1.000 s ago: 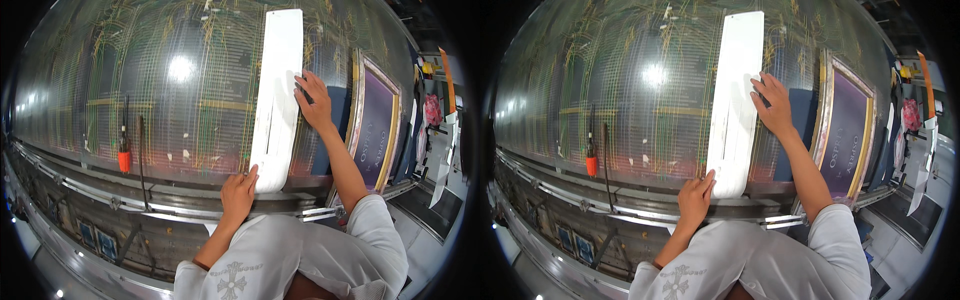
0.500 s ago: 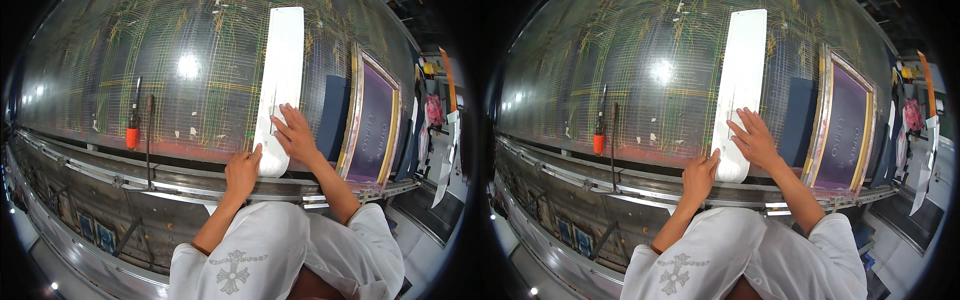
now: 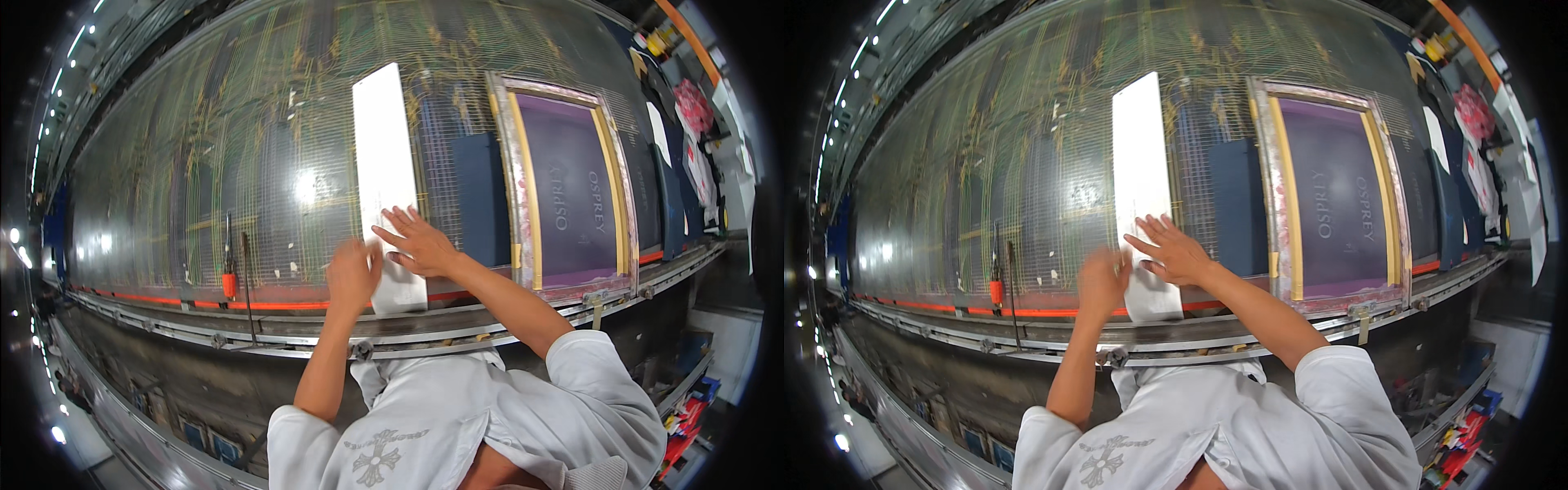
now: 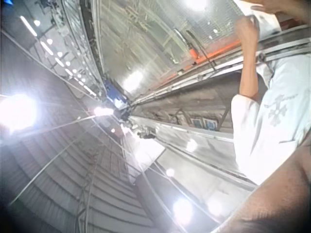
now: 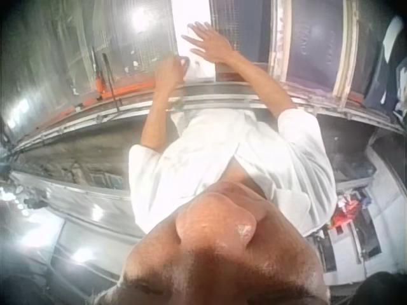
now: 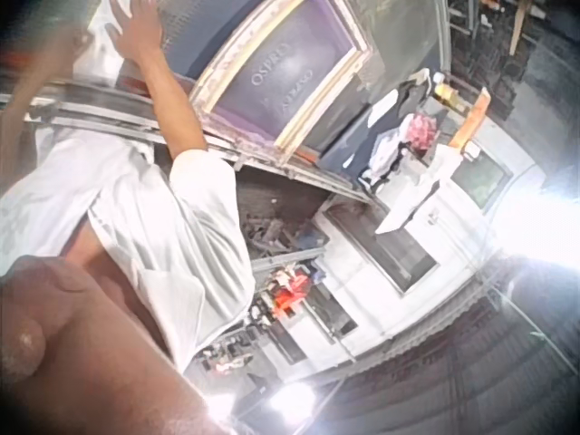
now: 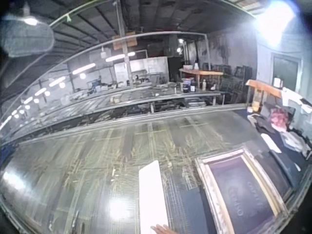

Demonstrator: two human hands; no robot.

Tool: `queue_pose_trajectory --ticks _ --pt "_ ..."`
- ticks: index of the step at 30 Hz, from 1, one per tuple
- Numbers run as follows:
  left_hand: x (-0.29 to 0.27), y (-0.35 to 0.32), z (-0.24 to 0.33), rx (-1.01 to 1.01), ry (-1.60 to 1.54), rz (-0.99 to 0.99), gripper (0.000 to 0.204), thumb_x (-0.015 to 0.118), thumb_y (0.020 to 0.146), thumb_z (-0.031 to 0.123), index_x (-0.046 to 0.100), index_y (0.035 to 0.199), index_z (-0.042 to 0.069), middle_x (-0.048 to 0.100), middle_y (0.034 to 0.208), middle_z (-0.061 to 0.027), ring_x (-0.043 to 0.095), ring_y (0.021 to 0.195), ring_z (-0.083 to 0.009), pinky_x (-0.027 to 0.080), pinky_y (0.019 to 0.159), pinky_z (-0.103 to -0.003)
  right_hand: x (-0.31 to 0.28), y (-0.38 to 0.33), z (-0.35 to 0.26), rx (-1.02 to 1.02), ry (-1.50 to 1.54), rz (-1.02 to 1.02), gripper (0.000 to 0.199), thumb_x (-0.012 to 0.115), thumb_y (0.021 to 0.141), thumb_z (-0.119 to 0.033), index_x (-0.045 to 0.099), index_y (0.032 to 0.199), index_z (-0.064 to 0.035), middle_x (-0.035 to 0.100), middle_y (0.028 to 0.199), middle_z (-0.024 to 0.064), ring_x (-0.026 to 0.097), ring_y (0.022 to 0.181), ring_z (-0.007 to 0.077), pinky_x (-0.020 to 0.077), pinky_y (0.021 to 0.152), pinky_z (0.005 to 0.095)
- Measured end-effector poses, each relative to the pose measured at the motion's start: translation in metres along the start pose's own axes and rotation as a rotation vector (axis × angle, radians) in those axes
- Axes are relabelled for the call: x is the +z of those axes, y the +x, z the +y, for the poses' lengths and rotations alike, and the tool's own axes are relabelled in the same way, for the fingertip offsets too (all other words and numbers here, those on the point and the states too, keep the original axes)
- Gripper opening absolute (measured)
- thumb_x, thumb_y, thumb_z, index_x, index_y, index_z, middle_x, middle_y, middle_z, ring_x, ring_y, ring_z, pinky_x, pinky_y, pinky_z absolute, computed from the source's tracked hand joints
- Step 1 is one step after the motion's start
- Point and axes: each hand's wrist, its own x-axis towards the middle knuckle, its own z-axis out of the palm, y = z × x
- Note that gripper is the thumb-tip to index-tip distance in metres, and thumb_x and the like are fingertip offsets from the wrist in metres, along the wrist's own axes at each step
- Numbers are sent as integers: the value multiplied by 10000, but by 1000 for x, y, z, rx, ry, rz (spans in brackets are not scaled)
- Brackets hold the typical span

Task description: The person aligns a purple Osprey screen on a metal frame, uses a screwdriver to tighten fasteners, and repeatedly places a white template over the screen to check alignment. The person adjusts the screen edges and secures it to the frame.

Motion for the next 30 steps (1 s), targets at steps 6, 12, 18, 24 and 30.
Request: queue_pose_trajectory --ticks 6,12,18,24,30 --pt "48 90 44 9 365 83 646 503 1047 427 327 1587 120 157 1677 -195 137 1544 -422 215 1217 -562 -151 -127 62 398 -100 598 494 665 962 -241 556 1415 -76 542 1427 217 455 1358 387 328 1148 507" --pt "74 75 113 8 -90 255 394 528 1038 343 628 1295 61 610 1303 -217 578 1197 -392 453 1011 -487 -262 -406 193 1244 -538 680 555 701 947 -350 569 1366 -11 651 1236 234 625 1102 354 490 958 431" --pt "127 21 256 -259 -770 -151 750 652 972 376 358 1518 -47 600 1241 -288 631 1087 -372 492 946 -420 -256 -422 217 1131 228 470 396 628 1012 -216 567 1310 37 661 1193 119 613 1063 160 470 930 305" --pt "70 17 226 -247 -684 -73 917 777 870 403 332 1535 -45 596 1199 -259 610 1084 -388 491 943 -425 -273 -373 138 1159 432 566 475 697 943 -80 532 1352 99 674 1188 128 634 1043 152 498 910 278" --pt "2 2 109 -258 -582 160 856 850 811 375 456 1440 -50 585 1327 -278 604 1233 -302 498 979 -430 -179 -274 97 1005 214 688 567 734 907 -95 512 1387 109 640 1282 172 621 1115 185 493 956 298"
